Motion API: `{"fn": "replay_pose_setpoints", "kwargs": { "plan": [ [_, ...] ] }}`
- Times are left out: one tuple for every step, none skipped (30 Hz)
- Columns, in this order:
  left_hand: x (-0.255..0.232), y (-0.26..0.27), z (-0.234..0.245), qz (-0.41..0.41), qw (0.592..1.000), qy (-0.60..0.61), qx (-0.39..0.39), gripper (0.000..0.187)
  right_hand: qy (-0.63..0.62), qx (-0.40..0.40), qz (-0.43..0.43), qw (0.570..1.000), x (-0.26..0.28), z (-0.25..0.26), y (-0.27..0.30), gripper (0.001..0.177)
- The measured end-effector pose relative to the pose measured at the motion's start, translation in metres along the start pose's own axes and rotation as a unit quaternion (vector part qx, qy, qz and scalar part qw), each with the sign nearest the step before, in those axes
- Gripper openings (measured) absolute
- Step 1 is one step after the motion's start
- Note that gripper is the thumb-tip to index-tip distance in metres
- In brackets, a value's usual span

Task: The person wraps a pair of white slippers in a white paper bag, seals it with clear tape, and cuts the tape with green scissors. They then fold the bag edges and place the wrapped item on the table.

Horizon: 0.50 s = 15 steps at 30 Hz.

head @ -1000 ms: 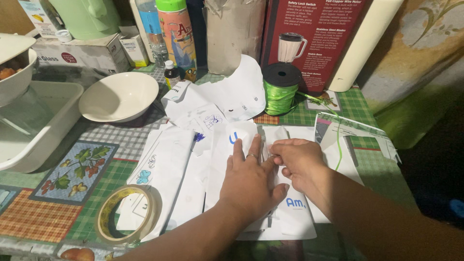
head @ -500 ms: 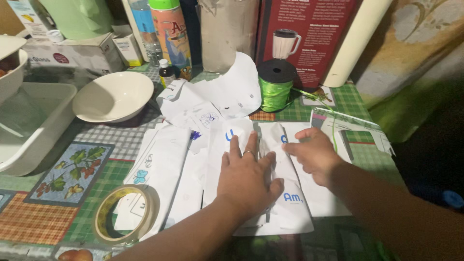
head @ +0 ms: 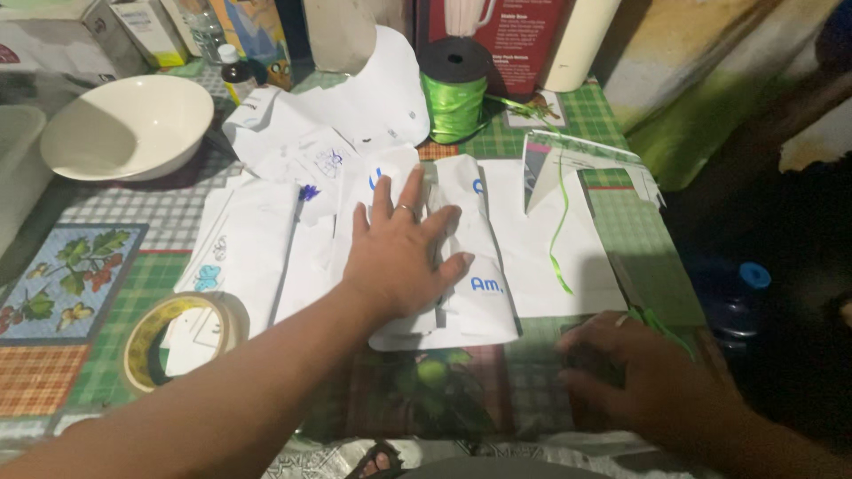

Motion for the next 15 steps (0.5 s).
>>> {"fn": "replay_pose_setpoints", "kwargs": {
  "plan": [
    [0.000,0.000,0.000,0.002,1.000,0.000,0.006,0.070,-0.024,0.026,0.022,0.999,0.006,-0.008,0.011,0.034],
    [0.002,0.000,0.001,0.005,1.000,-0.003,0.009,0.072,-0.049,0.050,0.048,0.996,0.015,-0.014,0.019,0.035],
    [0.003,0.000,0.001,0.008,1.000,-0.006,0.018,0.071,-0.070,0.031,0.084,0.994,0.026,-0.012,0.022,0.033],
    [0.004,-0.001,0.001,0.012,1.000,-0.008,0.026,0.070,-0.089,0.013,0.120,0.989,0.037,-0.009,0.024,0.030],
    [0.004,-0.001,0.001,0.015,0.999,-0.010,0.035,0.069,-0.108,-0.006,0.157,0.982,0.048,-0.005,0.025,0.029],
    [0.004,-0.001,0.001,0.017,0.999,-0.010,0.041,0.069,-0.085,-0.014,0.206,0.975,0.060,-0.006,0.025,0.028],
    [0.003,-0.001,0.001,0.020,0.999,-0.009,0.046,0.069,-0.062,-0.022,0.255,0.965,0.071,-0.007,0.025,0.028],
    [0.002,-0.001,0.002,0.022,0.998,-0.009,0.051,0.069,-0.038,-0.030,0.304,0.951,0.081,-0.008,0.023,0.028],
    [0.001,-0.001,0.002,0.024,0.998,-0.007,0.055,0.069,-0.024,-0.012,0.312,0.950,0.083,-0.014,0.019,0.023],
    [0.001,0.000,0.002,0.029,0.998,-0.004,0.060,0.069,-0.009,0.009,0.321,0.947,0.085,-0.020,0.014,0.018],
    [0.001,0.001,0.003,0.033,0.997,-0.001,0.064,0.069,0.007,0.030,0.330,0.944,0.085,-0.027,0.011,0.013],
    [0.000,0.001,0.004,0.035,0.998,0.006,0.058,0.068,-0.022,0.023,0.354,0.935,0.087,-0.025,0.012,0.009],
    [0.000,0.001,0.006,0.036,0.998,0.013,0.051,0.067,-0.051,0.015,0.377,0.925,0.088,-0.023,0.014,0.005],
    [0.000,0.001,0.007,0.038,0.998,0.019,0.045,0.066,-0.080,0.008,0.399,0.913,0.089,-0.021,0.017,0.007],
    [0.000,0.001,0.010,0.041,0.998,0.028,0.025,0.068,-0.068,0.002,0.414,0.908,0.087,-0.022,0.019,0.006]
  ]
}}
Point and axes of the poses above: each hand's wrist, its own y-axis away from the middle knuckle, its own z-axis out of the back of the hand, x = y × z, the point moved 9 cm from there along -y, towards the middle knuckle, and after that the axes turned 14 degrees about -x, right-handed, at the moved point
